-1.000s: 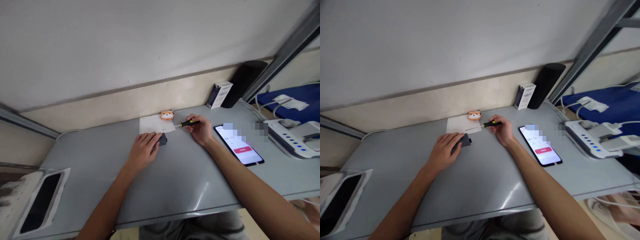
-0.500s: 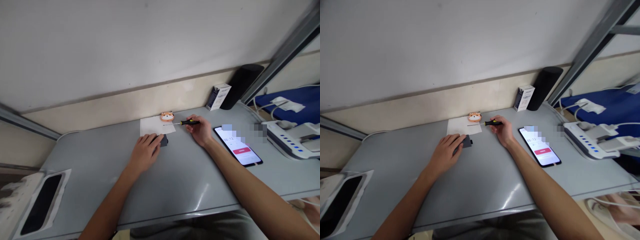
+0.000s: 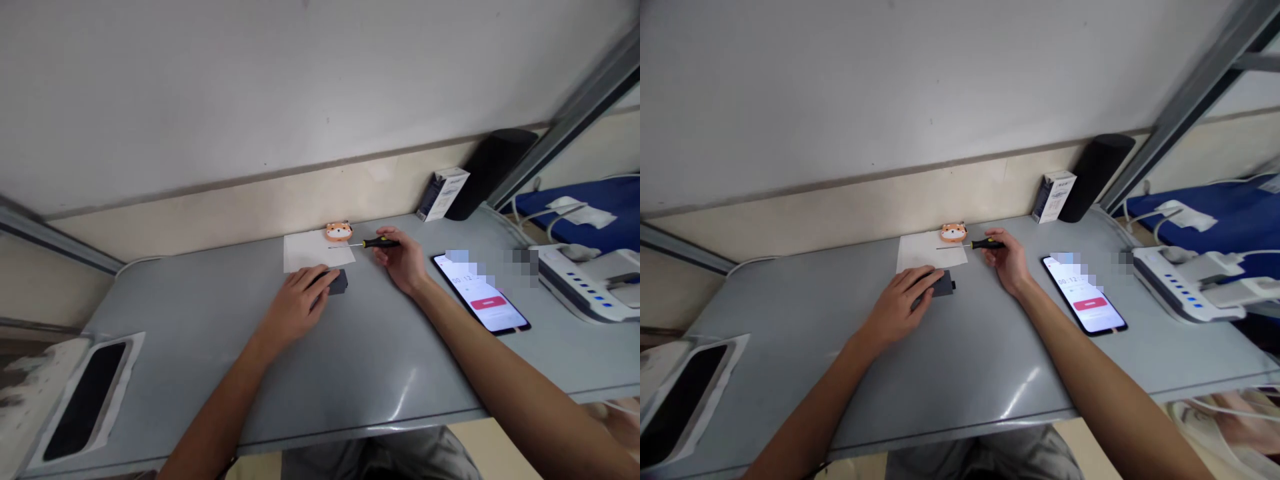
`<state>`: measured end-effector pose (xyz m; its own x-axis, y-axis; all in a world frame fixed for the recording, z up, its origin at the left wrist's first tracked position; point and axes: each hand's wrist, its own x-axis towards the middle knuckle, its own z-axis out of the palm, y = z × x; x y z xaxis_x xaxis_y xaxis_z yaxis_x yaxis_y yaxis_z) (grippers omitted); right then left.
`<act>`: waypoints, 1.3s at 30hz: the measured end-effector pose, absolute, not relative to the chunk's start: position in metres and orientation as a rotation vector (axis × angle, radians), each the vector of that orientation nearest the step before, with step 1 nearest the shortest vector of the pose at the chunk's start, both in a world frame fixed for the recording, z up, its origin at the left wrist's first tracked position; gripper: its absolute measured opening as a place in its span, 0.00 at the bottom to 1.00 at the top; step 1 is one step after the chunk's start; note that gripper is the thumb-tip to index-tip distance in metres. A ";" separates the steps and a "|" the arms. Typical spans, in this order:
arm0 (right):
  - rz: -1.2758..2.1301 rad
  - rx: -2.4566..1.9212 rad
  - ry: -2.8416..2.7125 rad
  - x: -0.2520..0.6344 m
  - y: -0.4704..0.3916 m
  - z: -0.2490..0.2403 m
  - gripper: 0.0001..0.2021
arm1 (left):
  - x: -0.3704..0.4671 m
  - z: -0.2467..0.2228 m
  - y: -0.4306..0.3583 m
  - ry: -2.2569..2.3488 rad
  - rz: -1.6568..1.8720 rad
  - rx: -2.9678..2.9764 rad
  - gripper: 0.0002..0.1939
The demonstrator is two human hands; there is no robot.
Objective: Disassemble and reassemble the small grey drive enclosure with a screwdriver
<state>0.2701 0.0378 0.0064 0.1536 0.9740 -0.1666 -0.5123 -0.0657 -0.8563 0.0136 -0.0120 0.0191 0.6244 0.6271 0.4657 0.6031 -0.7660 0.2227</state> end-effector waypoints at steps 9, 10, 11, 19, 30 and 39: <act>1.127 -1.075 -0.683 0.269 0.041 0.010 0.23 | -0.015 0.025 0.005 1.111 0.900 2.119 0.12; 1.036 -1.086 -0.682 0.270 0.041 0.012 0.24 | -0.017 0.022 0.007 1.120 0.911 2.037 0.11; 0.933 -1.096 -0.681 0.272 0.040 0.014 0.24 | -0.017 0.020 0.010 1.127 0.926 1.960 0.12; 0.485 -1.100 -1.177 0.268 0.003 0.036 0.15 | -0.008 0.010 0.010 1.294 0.854 1.999 0.17; 0.195 -0.917 -1.585 0.241 -0.014 0.034 0.13 | -0.003 0.004 0.010 1.311 0.801 2.292 0.15; 0.189 -0.870 -1.618 0.243 -0.016 0.024 0.13 | -0.002 0.002 0.010 1.279 0.792 2.362 0.14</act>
<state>0.2429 -0.0161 0.0245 0.0102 0.6235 0.7818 0.4268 0.7043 -0.5673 -0.0023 0.0099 0.0025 0.4397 0.8429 0.3102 0.6535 -0.5372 0.5333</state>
